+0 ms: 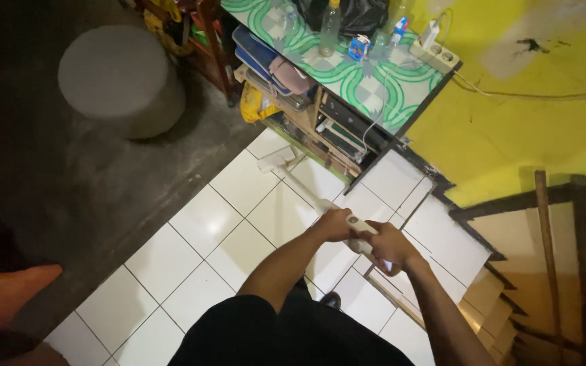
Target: The person uses a corded electric floor mop to clean a tiled floor in a hallway. They move the mop back and forth across the tiles, covering areas near a table, a staircase, and a doorway.
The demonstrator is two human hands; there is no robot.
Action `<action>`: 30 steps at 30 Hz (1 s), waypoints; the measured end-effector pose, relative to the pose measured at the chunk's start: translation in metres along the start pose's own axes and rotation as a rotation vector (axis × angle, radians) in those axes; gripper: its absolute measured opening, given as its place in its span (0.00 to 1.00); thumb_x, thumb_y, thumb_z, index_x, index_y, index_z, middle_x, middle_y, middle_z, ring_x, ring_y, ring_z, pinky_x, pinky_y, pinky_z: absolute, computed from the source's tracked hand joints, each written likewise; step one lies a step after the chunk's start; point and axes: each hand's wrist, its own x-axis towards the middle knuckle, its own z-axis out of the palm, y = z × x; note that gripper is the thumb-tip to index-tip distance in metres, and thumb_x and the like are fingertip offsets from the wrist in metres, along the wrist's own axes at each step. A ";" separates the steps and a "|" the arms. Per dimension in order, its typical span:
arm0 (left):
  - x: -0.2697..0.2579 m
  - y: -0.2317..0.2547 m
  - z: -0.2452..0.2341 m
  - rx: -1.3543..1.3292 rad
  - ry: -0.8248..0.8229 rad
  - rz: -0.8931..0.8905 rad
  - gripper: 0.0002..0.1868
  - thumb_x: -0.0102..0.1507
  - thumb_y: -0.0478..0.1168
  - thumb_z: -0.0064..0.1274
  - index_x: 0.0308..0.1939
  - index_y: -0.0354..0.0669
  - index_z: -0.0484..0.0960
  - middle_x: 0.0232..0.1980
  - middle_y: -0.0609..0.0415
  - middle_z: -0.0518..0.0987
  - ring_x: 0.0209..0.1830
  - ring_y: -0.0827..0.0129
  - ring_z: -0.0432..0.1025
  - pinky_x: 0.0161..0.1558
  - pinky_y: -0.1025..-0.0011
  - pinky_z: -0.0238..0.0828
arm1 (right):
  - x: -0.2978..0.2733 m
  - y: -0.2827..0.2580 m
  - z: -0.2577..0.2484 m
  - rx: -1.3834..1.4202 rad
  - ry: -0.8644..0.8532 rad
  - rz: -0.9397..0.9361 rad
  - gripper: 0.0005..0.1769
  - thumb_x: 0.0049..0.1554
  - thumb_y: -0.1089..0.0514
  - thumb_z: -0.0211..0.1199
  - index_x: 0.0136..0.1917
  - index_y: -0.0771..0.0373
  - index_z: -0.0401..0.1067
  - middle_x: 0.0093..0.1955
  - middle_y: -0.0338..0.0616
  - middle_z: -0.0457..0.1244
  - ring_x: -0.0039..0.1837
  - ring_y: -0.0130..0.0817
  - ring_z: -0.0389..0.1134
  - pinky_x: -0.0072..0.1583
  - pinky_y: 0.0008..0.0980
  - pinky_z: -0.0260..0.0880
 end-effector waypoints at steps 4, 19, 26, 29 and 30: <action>-0.010 0.026 0.031 0.053 -0.046 0.026 0.34 0.44 0.59 0.70 0.45 0.39 0.81 0.46 0.38 0.84 0.50 0.47 0.79 0.50 0.58 0.76 | -0.033 0.028 -0.009 0.078 0.007 0.066 0.29 0.57 0.45 0.58 0.69 0.56 0.74 0.32 0.48 0.66 0.29 0.32 0.62 0.37 0.37 0.66; -0.068 0.143 0.131 0.114 -0.192 0.086 0.39 0.46 0.65 0.66 0.49 0.39 0.83 0.51 0.38 0.83 0.53 0.48 0.78 0.54 0.59 0.75 | -0.139 0.146 -0.039 -0.075 0.050 0.170 0.28 0.61 0.42 0.52 0.67 0.54 0.75 0.29 0.43 0.64 0.30 0.32 0.65 0.38 0.35 0.67; -0.067 0.169 0.150 0.172 -0.236 0.100 0.40 0.45 0.65 0.65 0.51 0.40 0.82 0.52 0.39 0.83 0.54 0.48 0.78 0.55 0.59 0.75 | -0.155 0.164 -0.058 0.004 0.019 0.254 0.30 0.61 0.42 0.55 0.73 0.51 0.70 0.31 0.46 0.61 0.34 0.39 0.63 0.40 0.40 0.66; -0.059 0.169 0.152 0.195 -0.209 0.112 0.42 0.48 0.66 0.65 0.52 0.37 0.80 0.53 0.38 0.82 0.55 0.47 0.77 0.56 0.58 0.74 | -0.146 0.168 -0.063 -0.099 0.038 0.211 0.31 0.59 0.43 0.53 0.74 0.47 0.69 0.34 0.44 0.68 0.38 0.35 0.67 0.45 0.38 0.69; -0.054 0.166 0.154 0.204 -0.195 0.123 0.42 0.49 0.67 0.65 0.53 0.35 0.80 0.53 0.38 0.81 0.56 0.47 0.76 0.56 0.58 0.74 | -0.141 0.169 -0.064 -0.110 0.038 0.218 0.31 0.59 0.43 0.52 0.74 0.47 0.69 0.34 0.45 0.68 0.38 0.35 0.66 0.45 0.38 0.69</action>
